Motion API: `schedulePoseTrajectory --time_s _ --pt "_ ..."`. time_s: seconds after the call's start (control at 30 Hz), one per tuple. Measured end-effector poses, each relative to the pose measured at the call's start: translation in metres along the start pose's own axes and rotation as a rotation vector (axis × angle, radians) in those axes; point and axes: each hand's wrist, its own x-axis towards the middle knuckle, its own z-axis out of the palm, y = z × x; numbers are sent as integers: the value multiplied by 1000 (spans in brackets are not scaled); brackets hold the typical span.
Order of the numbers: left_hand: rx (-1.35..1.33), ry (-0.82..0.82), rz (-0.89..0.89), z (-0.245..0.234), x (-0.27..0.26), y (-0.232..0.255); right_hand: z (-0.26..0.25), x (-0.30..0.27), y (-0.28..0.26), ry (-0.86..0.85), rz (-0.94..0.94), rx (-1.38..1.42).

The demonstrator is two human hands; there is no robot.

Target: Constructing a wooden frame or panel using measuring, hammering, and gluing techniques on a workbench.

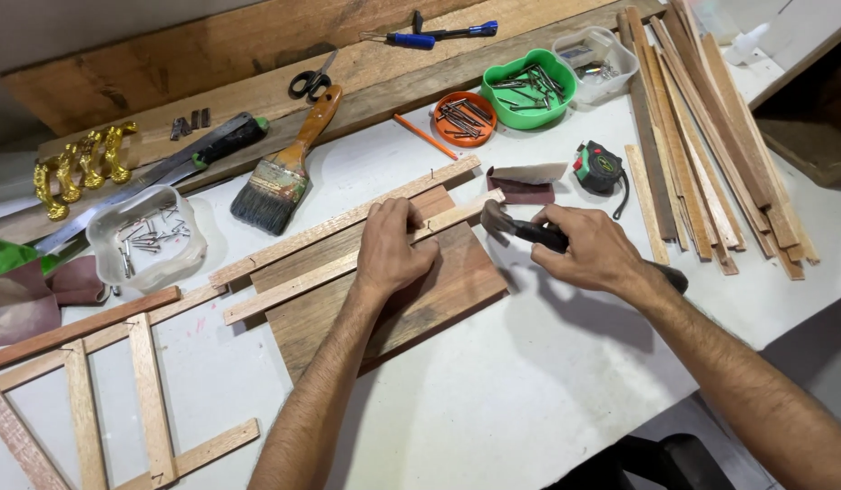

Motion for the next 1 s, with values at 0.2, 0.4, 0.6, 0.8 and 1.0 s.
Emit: schedulePoseTrajectory --time_s 0.2,0.4,0.6,0.8,1.0 --pt "19 -95 -65 -1 5 -3 7 -15 26 -126 -65 -111" --pt "152 -67 30 -21 -9 -1 1 -2 18 -106 -213 -120" --pt "282 -21 4 -65 -57 -29 -3 21 -86 35 -471 19" --pt "395 114 -105 -133 -119 -59 59 67 -168 -51 -769 -21" --pt "468 134 -202 -165 -161 -82 85 77 -223 -243 -563 -203"
